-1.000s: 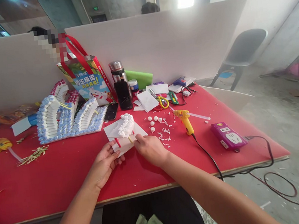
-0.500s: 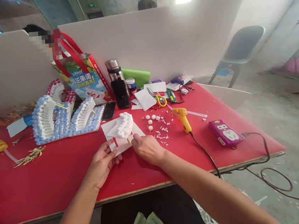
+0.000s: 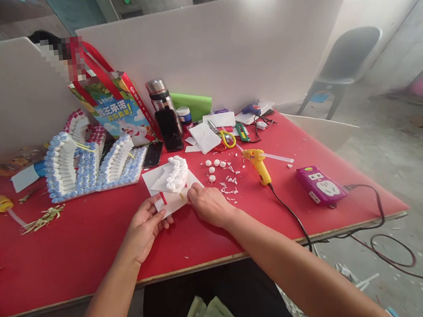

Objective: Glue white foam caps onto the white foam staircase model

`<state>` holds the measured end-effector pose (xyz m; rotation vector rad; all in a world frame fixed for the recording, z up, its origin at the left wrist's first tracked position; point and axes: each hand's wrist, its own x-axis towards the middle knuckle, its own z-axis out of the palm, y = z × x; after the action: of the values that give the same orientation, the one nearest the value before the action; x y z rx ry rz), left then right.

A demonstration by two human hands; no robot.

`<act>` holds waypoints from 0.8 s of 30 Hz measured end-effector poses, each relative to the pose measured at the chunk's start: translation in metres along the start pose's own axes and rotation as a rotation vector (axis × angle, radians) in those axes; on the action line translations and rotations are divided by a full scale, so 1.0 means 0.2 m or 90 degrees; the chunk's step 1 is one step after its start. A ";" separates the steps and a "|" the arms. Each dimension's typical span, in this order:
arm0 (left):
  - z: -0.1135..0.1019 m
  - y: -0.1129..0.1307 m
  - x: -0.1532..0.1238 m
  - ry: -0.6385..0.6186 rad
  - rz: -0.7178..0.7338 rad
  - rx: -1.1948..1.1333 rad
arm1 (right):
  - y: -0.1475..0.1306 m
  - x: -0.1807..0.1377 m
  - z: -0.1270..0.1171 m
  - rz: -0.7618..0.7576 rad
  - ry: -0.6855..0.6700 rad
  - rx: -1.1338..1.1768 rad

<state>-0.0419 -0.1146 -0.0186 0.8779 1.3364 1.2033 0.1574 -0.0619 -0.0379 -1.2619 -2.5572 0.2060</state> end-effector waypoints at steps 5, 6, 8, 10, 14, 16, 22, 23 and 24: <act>-0.02 -0.01 0.00 0.012 0.003 -0.041 | 0.02 -0.02 -0.01 0.036 0.060 0.091; -0.03 -0.01 0.00 0.014 0.005 -0.052 | 0.03 -0.02 -0.01 0.046 0.078 0.115; -0.03 -0.01 0.00 0.018 0.009 -0.073 | 0.05 -0.03 -0.02 0.067 0.115 0.161; -0.03 -0.01 0.00 0.021 0.018 -0.090 | 0.05 -0.04 -0.02 0.075 0.145 0.201; -0.02 -0.02 -0.01 0.019 0.041 -0.104 | 0.04 -0.04 -0.02 0.075 0.156 0.257; -0.01 -0.03 -0.02 0.013 0.058 -0.097 | 0.03 -0.03 -0.02 0.069 0.146 0.266; 0.01 -0.04 -0.03 0.013 0.096 -0.076 | 0.02 -0.03 -0.02 0.055 0.126 0.216; 0.01 -0.04 -0.03 0.013 0.097 -0.072 | 0.02 -0.03 -0.02 0.056 0.121 0.198; 0.01 -0.04 -0.04 0.011 0.098 -0.066 | 0.02 -0.03 -0.02 0.056 0.112 0.173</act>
<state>-0.0373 -0.1229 -0.0252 0.9114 1.2257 1.3892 0.1645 -0.0637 -0.0370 -1.2292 -2.2391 0.4252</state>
